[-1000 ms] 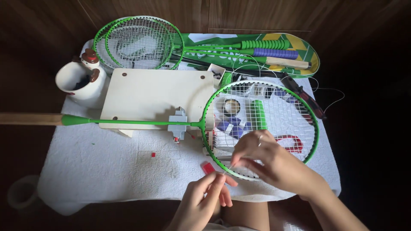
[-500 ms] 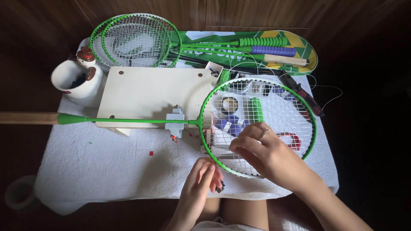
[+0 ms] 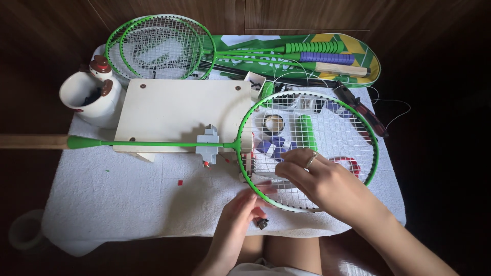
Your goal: The person strings a green badminton racket that is clamped in a wooden mounting board. They thread white string through the grommets, pull it tight, and tie knots to secure the net. A lighter is used to melt the string ends.
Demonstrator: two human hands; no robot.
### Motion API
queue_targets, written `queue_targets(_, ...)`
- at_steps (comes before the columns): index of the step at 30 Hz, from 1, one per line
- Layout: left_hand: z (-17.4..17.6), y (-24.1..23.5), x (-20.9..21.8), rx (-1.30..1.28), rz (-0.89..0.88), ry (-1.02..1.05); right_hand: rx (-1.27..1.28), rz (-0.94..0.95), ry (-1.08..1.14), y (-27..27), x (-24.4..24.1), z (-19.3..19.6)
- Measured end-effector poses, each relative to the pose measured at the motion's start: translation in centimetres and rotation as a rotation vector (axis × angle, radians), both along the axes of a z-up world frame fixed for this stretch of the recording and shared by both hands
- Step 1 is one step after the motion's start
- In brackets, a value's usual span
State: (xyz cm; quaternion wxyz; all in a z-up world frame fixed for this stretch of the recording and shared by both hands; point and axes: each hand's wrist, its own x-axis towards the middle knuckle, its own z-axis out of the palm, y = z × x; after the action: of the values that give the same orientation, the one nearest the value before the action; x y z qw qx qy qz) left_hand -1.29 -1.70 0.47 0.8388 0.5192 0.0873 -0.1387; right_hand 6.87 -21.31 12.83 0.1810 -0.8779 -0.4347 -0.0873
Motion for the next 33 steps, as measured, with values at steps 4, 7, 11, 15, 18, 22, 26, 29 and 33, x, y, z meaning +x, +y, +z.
queue_targets(4,1.3,0.2,-0.5,-0.105,-0.046,0.011,0.031,0.094,-0.083,0.1,0.5,0.0)
queue_targets(7,1.9,0.2,-0.7,-0.087,-0.041,0.008,0.075,0.07,-0.025,0.4,0.8,-0.4)
queue_targets(11,0.9,0.1,-0.5,-0.183,-0.031,0.001,0.09,0.043,-0.01,0.9,0.8,0.0)
queue_targets(15,-0.9,0.2,0.1,-0.207,-0.037,-0.081,0.109,0.047,0.037,1.1,1.1,0.3)
queue_targets(18,-1.2,0.3,0.3,-0.147,-0.052,-0.126,0.123,0.056,0.072,0.9,1.1,0.4)
queue_targets(22,-2.1,-0.2,0.5,-0.171,-0.06,-0.173,0.057,0.177,-0.046,0.6,1.2,0.7)
queue_targets(26,-1.9,-0.4,0.5,-0.19,-0.061,-0.205,0.074,0.206,-0.088,0.5,0.7,-0.1)
queue_targets(29,-2.1,-0.4,0.4,-0.203,-0.063,-0.217,-0.039,0.228,-0.269,0.4,-0.1,-0.7)
queue_targets(33,-1.6,-0.4,0.0,-0.146,-0.044,-0.205,-0.133,0.201,-0.272,-0.4,-0.7,-1.5)
